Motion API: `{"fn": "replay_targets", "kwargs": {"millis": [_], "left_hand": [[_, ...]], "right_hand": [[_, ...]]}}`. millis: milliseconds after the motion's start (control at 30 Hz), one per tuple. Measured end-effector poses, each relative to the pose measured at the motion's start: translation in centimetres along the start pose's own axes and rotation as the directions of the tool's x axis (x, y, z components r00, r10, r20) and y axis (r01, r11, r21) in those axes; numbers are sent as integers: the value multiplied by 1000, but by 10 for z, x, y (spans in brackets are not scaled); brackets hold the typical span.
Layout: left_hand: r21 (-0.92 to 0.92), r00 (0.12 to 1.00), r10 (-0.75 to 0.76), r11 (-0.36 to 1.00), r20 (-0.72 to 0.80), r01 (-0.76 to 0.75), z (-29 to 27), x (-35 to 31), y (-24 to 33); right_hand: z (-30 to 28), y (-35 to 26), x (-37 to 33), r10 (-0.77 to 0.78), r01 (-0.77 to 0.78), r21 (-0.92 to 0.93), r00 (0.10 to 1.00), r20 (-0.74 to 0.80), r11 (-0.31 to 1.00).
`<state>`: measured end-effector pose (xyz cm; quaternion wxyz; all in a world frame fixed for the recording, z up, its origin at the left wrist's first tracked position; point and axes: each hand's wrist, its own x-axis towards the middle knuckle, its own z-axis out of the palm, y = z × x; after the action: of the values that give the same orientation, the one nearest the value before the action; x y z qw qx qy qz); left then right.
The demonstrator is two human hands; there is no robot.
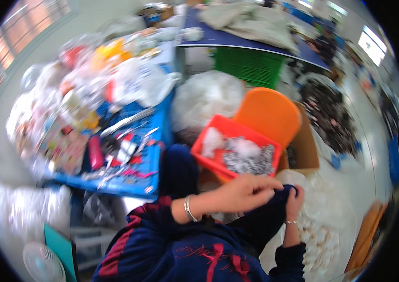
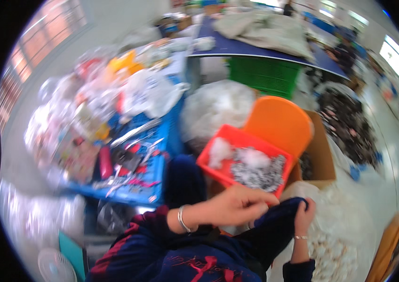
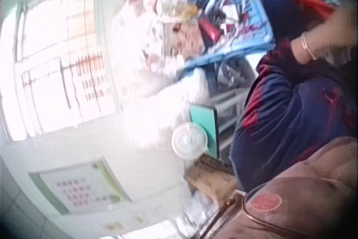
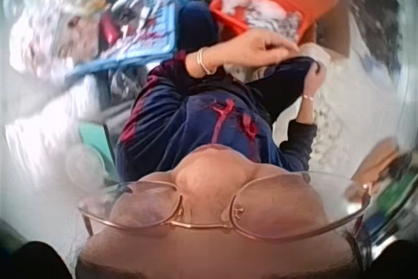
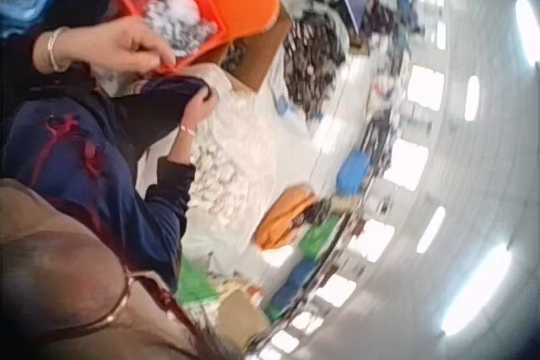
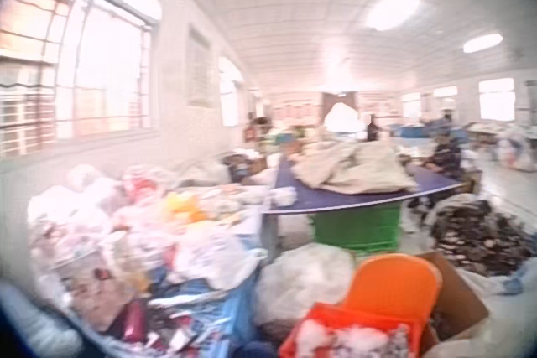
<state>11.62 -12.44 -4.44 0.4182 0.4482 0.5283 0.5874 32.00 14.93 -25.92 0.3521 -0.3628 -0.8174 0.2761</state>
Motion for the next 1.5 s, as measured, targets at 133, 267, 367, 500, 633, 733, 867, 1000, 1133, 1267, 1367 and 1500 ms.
{"fn": "replay_targets", "kwargs": {"millis": [133,267,367,500,633,733,867,1000,1133,1267,1367,1500], "left_hand": [[364,840,274,926,-469,-99,-85,-68,-13],[369,405,354,929,-843,-43,-177,-158,0],[490,64,493,870,-868,-46,-239,-211,-1],[500,-104,546,816,-831,290,-362,-265,-54],[479,-40,482,876,-875,65,-402,-266,-57],[575,-83,583,811,-808,107,-466,-301,-86],[542,-143,591,795,-794,274,-484,-278,-82],[524,-139,583,793,-800,310,-486,-275,-74],[614,-188,701,700,-688,365,-472,-265,-61],[683,-71,794,561,-603,468,-436,-250,-9],[792,151,789,545,-595,275,-391,-243,34],[669,192,673,737,-714,-95,-324,-209,37]], "right_hand": [[-6,17,3,13,-15,22,998,68,1000],[-6,14,8,-6,5,7,997,73,1000],[-6,20,6,-9,10,-9,999,51,1000],[-6,21,9,4,-2,-49,999,39,999],[-1,22,8,-60,57,-130,998,-22,990],[12,5,13,-108,103,-115,994,-34,988],[4,-8,7,-89,80,-157,995,-49,984],[6,-11,8,-92,83,-158,995,-49,984],[9,-12,10,-66,59,-188,997,-32,980],[9,-5,16,-19,21,-240,1000,9,971],[15,-13,22,32,-18,-287,999,42,958],[20,-17,24,12,21,-377,996,84,926]]}}
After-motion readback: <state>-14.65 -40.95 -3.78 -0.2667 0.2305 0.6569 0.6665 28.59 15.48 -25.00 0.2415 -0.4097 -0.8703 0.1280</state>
